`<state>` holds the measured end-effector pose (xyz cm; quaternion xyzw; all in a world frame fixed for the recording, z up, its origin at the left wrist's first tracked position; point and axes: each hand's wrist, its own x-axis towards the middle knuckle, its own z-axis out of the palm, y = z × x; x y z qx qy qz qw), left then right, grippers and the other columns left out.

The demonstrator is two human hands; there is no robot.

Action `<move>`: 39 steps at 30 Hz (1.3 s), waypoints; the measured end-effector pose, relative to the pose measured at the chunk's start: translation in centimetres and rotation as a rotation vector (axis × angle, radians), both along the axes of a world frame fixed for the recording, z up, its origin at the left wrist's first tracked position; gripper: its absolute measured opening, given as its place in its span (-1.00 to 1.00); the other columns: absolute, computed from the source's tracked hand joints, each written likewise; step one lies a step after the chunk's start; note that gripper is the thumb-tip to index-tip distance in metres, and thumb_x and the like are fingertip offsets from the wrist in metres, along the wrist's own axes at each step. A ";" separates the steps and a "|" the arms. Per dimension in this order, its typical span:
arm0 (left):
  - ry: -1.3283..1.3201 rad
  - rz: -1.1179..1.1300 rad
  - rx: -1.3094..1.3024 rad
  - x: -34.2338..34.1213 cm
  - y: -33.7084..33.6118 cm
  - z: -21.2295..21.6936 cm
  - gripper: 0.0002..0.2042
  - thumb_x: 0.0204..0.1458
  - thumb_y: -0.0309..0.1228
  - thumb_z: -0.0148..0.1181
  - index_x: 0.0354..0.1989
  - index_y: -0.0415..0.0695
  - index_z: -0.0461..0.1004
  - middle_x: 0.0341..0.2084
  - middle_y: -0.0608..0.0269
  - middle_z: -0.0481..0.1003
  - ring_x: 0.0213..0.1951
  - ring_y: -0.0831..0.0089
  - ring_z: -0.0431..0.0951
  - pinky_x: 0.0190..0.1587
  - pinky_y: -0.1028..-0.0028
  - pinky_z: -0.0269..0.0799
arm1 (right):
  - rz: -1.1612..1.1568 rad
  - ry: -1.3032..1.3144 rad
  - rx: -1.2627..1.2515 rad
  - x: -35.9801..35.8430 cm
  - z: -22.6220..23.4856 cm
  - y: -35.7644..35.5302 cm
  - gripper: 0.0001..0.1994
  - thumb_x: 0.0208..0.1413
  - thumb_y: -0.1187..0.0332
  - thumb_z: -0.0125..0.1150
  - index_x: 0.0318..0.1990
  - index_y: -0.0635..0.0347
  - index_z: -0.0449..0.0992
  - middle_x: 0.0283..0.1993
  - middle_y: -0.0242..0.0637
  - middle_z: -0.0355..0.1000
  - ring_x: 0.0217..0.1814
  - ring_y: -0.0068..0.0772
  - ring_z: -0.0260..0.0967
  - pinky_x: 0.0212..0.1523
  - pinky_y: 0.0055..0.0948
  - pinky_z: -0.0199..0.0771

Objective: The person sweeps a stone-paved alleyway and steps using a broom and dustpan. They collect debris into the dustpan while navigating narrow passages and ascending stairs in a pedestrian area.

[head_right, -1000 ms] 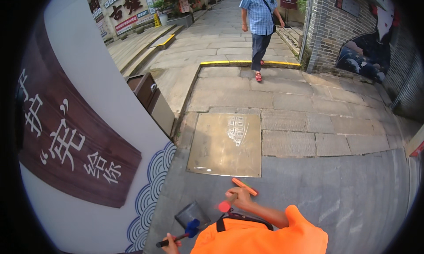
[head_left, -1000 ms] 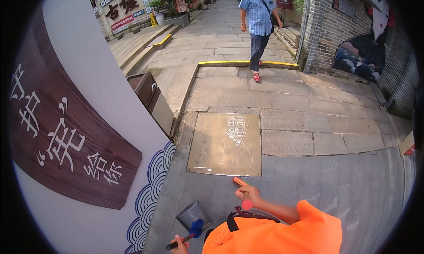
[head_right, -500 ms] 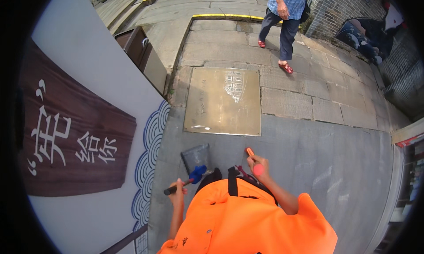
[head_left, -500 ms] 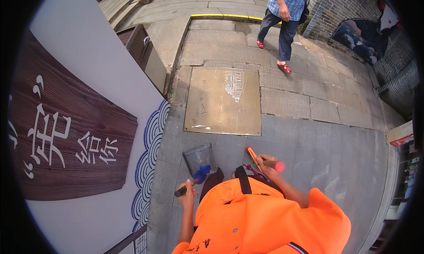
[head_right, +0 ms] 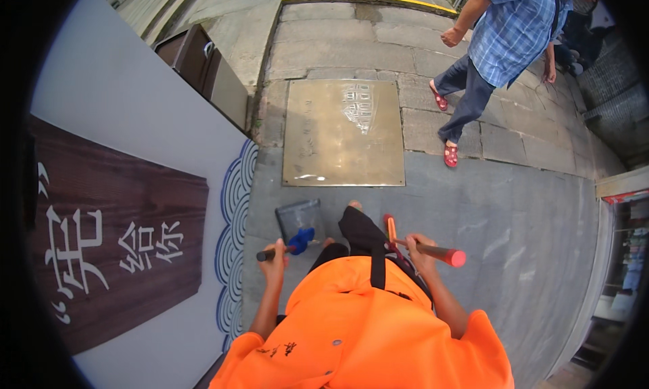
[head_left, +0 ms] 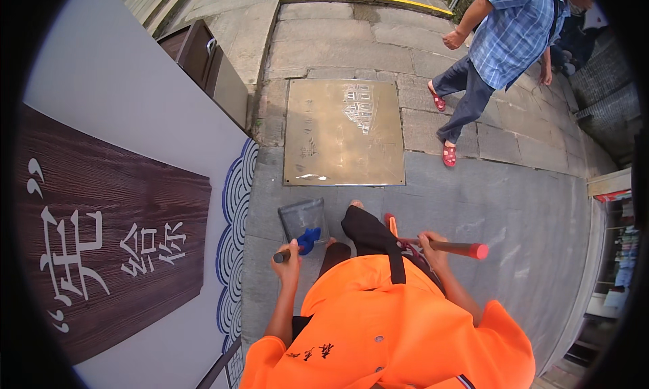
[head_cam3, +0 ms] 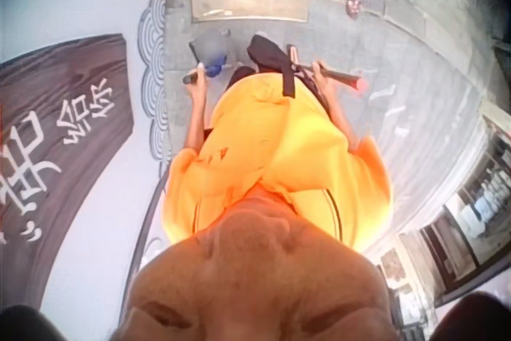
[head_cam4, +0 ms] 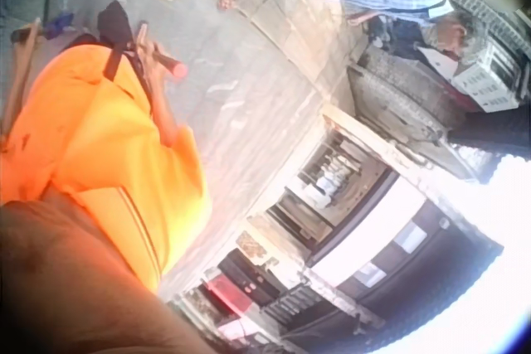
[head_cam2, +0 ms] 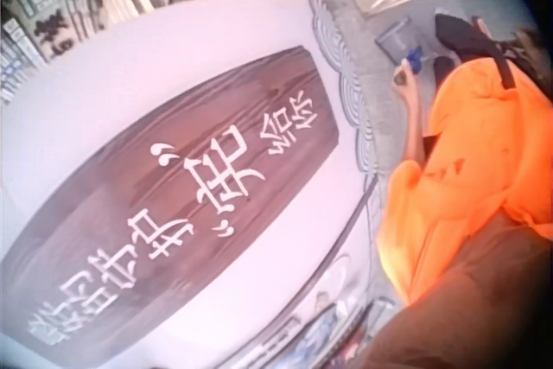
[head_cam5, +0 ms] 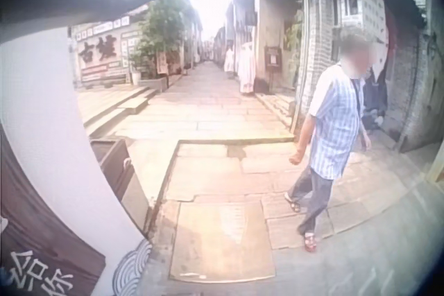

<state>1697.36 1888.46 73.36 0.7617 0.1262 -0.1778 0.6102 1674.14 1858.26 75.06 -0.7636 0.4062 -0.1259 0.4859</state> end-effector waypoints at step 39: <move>-0.003 -0.133 0.029 59.1 -53.1 -3.2 -0.68 0.07 -0.23 0.15 -0.56 -0.25 0.41 -0.67 0.21 0.45 -0.77 0.53 0.41 -0.76 0.55 0.33 | -0.240 0.251 0.092 47.7 -7.7 -48.9 -0.86 -0.11 0.34 0.18 -0.46 0.19 0.58 -0.51 -0.15 0.51 -0.37 -0.29 0.53 -0.30 -0.33 0.47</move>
